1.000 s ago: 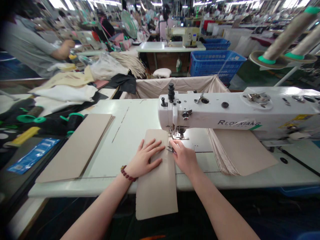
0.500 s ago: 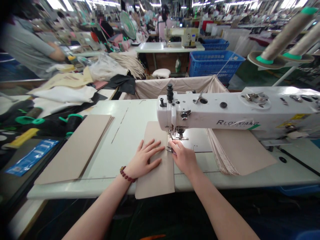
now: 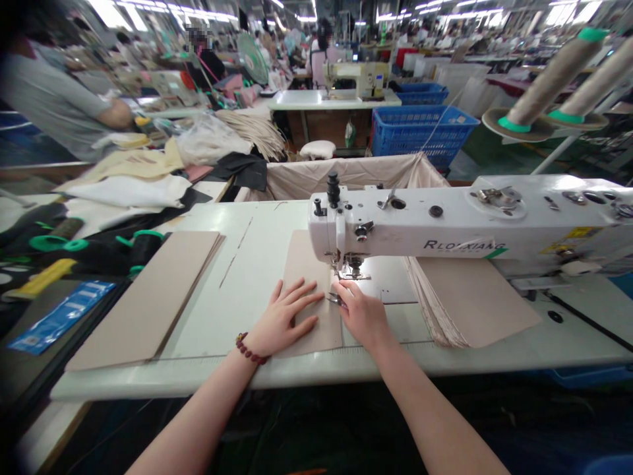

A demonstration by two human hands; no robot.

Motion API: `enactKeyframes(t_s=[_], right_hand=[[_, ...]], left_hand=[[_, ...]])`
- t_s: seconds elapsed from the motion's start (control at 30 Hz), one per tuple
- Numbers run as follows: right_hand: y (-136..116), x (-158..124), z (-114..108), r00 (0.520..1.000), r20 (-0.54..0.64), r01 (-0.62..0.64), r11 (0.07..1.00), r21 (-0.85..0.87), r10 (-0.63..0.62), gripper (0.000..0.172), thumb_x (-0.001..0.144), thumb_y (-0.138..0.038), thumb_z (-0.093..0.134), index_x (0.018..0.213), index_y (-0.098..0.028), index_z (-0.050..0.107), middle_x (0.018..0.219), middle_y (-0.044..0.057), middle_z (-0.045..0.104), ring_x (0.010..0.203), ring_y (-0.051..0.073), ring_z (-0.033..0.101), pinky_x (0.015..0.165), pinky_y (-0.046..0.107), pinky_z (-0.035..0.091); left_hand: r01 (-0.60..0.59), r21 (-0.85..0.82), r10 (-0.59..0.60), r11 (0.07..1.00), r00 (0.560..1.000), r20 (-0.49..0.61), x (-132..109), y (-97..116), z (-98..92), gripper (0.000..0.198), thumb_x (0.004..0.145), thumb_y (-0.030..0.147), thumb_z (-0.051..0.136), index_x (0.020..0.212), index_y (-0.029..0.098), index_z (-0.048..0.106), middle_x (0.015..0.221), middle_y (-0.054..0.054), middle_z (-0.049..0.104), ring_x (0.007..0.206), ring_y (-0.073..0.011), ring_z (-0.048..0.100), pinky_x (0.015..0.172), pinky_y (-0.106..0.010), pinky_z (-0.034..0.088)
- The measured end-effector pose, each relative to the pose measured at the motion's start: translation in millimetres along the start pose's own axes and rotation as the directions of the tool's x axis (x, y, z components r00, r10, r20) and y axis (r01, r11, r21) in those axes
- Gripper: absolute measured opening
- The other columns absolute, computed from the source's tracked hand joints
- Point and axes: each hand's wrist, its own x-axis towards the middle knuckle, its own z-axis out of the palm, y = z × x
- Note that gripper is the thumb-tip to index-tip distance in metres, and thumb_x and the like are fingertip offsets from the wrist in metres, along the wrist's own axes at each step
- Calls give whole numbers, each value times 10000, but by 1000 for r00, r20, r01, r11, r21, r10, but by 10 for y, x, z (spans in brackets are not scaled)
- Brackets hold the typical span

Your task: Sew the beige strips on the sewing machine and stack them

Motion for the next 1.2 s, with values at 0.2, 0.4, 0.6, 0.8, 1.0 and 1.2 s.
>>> enactKeyframes(t_s=[0.2,0.4,0.6,0.8,1.0,1.2], right_hand=[[-3,-4,1,1000,-20,6,1000,5,-6,541,845,-162,508,1354,-336,455,1351,-14,523,964,184,636,735,284,529],[3,-10,21,999,-33,8,1000,-1,-8,541,844,-158,516,1349,-344,457,1344,-16,526,964,182,636,746,284,527],[11,-17,20,999,-40,11,1000,4,-11,525,854,-162,499,1347,-340,458,1344,-22,528,957,180,640,731,286,528],[4,-14,-6,999,-41,12,1000,26,-11,502,866,-182,486,1344,-334,463,1349,-23,527,973,187,637,743,284,522],[24,-11,30,999,-49,8,999,35,-6,476,875,-207,491,1336,-326,476,1345,-12,530,991,180,631,759,277,521],[51,-16,49,998,-68,18,997,69,-13,431,872,-217,509,1296,-292,514,1328,-3,544,1014,177,619,781,276,521]], left_hand=[[1,4,-1,1000,1000,5,1,-1,0,464,924,444,460,1380,365,424,1510,34,334,1417,-258,211,1151,-556,9],[-1,12,1,1000,1000,2,-6,-11,7,472,924,441,466,1386,357,415,1512,35,330,1420,-253,204,1153,-549,2],[-5,22,4,1000,1000,5,-8,-8,3,490,931,456,453,1406,361,380,1513,40,328,1424,-243,195,1154,-550,3],[-12,34,11,999,1000,26,1,2,16,528,930,472,448,1431,344,343,1512,10,333,1421,-253,209,1147,-565,-7],[-36,49,35,998,999,18,89,-7,38,561,934,474,437,1451,289,319,1516,-23,326,1415,-233,238,1172,-505,42],[-22,73,21,997,1000,10,247,-86,102,590,939,520,399,1468,285,283,1522,-26,313,1418,-230,229,1168,-484,116]])
